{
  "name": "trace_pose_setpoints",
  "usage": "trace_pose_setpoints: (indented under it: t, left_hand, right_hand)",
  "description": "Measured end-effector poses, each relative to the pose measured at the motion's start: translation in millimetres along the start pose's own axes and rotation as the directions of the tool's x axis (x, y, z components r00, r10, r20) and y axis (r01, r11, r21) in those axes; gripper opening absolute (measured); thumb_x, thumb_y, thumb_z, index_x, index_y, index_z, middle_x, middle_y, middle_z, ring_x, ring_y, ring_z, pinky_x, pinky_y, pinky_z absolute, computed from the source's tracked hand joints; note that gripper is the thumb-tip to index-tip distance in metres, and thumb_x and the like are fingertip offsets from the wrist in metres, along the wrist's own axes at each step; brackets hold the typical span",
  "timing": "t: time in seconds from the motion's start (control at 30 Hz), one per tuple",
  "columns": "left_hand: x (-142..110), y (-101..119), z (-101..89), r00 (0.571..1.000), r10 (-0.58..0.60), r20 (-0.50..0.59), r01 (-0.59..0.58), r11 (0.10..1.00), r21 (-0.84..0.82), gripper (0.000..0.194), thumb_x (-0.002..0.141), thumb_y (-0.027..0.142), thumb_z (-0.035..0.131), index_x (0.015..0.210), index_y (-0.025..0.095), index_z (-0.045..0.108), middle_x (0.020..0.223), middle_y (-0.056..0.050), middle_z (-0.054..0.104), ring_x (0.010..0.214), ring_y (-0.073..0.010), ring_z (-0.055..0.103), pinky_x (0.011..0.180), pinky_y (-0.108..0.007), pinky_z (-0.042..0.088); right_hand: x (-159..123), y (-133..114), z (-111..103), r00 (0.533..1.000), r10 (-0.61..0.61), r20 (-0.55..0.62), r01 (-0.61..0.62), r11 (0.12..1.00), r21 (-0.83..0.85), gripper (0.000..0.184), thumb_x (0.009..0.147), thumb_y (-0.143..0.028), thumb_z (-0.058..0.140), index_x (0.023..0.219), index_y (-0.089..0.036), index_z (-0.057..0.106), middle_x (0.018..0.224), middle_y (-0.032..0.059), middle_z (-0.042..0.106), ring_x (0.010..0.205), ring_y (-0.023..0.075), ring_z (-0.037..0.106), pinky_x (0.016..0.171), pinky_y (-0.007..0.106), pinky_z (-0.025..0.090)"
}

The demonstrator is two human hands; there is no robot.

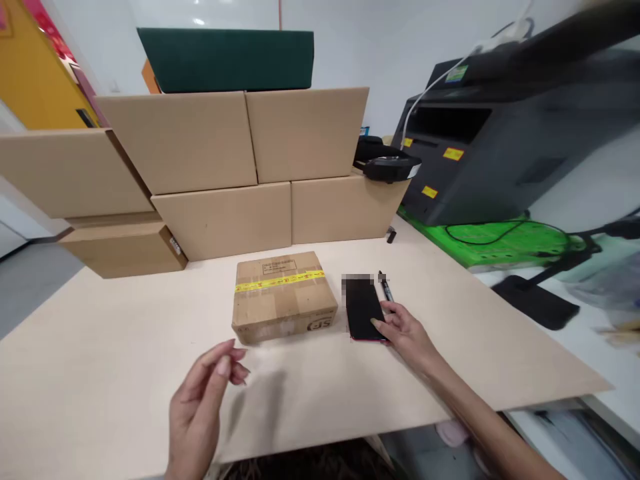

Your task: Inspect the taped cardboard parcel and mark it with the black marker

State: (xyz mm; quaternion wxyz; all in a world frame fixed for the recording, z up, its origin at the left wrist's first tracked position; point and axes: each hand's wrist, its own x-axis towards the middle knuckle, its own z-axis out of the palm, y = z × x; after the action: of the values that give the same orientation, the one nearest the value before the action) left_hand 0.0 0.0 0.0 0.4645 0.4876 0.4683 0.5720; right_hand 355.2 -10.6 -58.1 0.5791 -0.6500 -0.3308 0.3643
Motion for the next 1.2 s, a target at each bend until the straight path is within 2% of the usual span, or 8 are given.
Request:
trace_pose_setpoints:
  t: [0.17,0.33,0.43,0.6,0.77,0.97,1.07,1.2]
  left_hand:
    - [32,-9,-13.1,0.983,0.054,-0.178,-0.042,0.997,0.07,0.036,0.085,0.045,0.075,0.114,0.022,0.074,0.109,-0.005,0.076,0.089,-0.018,0.065,0.076,-0.027,0.054]
    - [55,-21,-11.5,0.995,-0.087,-0.058,0.095,0.983,0.156,0.058,0.088,0.06,0.066,0.131,0.021,0.065,0.135,-0.012,0.067,0.115,-0.0271,0.065,0.097,-0.039,0.051]
    - [62,-24,-0.6,0.986,-0.166,0.021,0.162,0.977,0.137,0.066,0.092,0.066,0.056,0.141,0.021,0.058,0.155,-0.014,0.052,0.141,-0.0315,0.049,0.116,-0.047,0.038]
    - [65,-25,22.2,0.957,-0.164,0.24,0.179,0.983,-0.042,0.069,0.096,0.069,0.044,0.14,0.018,0.059,0.156,-0.011,0.051,0.149,-0.0293,0.039,0.122,-0.041,0.031]
    - [59,-30,25.8,0.97,-0.08,0.229,0.098,0.993,-0.066,0.064,0.098,0.06,0.05,0.148,0.021,0.05,0.164,-0.009,0.04,0.154,-0.0272,0.029,0.126,-0.039,0.022]
    - [58,-32,22.0,0.985,-0.005,0.174,0.012,0.999,-0.044,0.072,0.094,0.059,0.058,0.157,0.033,0.033,0.168,-0.007,0.029,0.154,-0.0306,0.026,0.125,-0.049,0.024]
    - [56,-27,19.4,0.973,0.122,0.195,-0.145,0.984,0.104,0.069,0.094,0.056,0.059,0.156,0.035,0.036,0.167,-0.006,0.031,0.155,-0.0316,0.024,0.125,-0.05,0.021]
    - [50,-14,15.7,0.911,0.301,0.281,-0.381,0.876,0.297,0.064,0.097,0.053,0.055,0.156,0.041,0.035,0.162,-0.005,0.035,0.152,-0.0334,0.024,0.124,-0.056,0.019]
  right_hand:
    - [4,6,-12,0.997,-0.076,0.017,0.078,0.981,-0.178,0.047,0.062,-0.046,0.082,0.101,-0.022,0.068,0.065,-0.004,0.063,0.06,0.0184,0.062,0.06,0.033,0.05]
    - [0,4,-18,0.988,-0.152,0.01,0.147,0.935,-0.323,0.045,0.066,-0.048,0.078,0.102,-0.021,0.073,0.082,0.0038,0.07,0.076,0.0249,0.067,0.073,0.04,0.053]
    - [-8,-6,-5,0.974,-0.224,0.046,0.225,0.908,-0.353,0.046,0.075,-0.054,0.074,0.107,-0.02,0.075,0.106,0.0121,0.074,0.091,0.0295,0.069,0.083,0.044,0.054]
    - [-22,-26,42,0.968,-0.107,0.227,0.122,0.991,-0.05,0.067,0.084,-0.069,0.066,0.131,-0.022,0.068,0.138,0.0138,0.067,0.126,0.0334,0.062,0.103,0.048,0.052]
    - [-25,-28,75,0.906,-0.139,0.399,0.043,0.97,0.239,0.061,0.093,-0.062,0.062,0.147,-0.035,0.054,0.156,0.0042,0.052,0.149,0.0281,0.041,0.12,0.05,0.035]
    - [-25,-21,85,0.904,-0.237,0.356,0.064,0.898,0.435,0.049,0.097,-0.057,0.06,0.143,-0.043,0.054,0.161,-0.0035,0.046,0.152,0.0241,0.035,0.125,0.045,0.029]
    - [-23,-26,84,0.922,-0.193,0.336,-0.001,0.866,0.501,0.045,0.095,-0.057,0.062,0.138,-0.042,0.058,0.154,-0.002,0.054,0.148,0.0256,0.041,0.121,0.049,0.035]
    - [-16,-36,80,0.944,-0.148,0.295,-0.036,0.843,0.537,0.045,0.09,-0.063,0.064,0.126,-0.035,0.066,0.143,0.0013,0.065,0.143,0.0289,0.047,0.116,0.05,0.042]
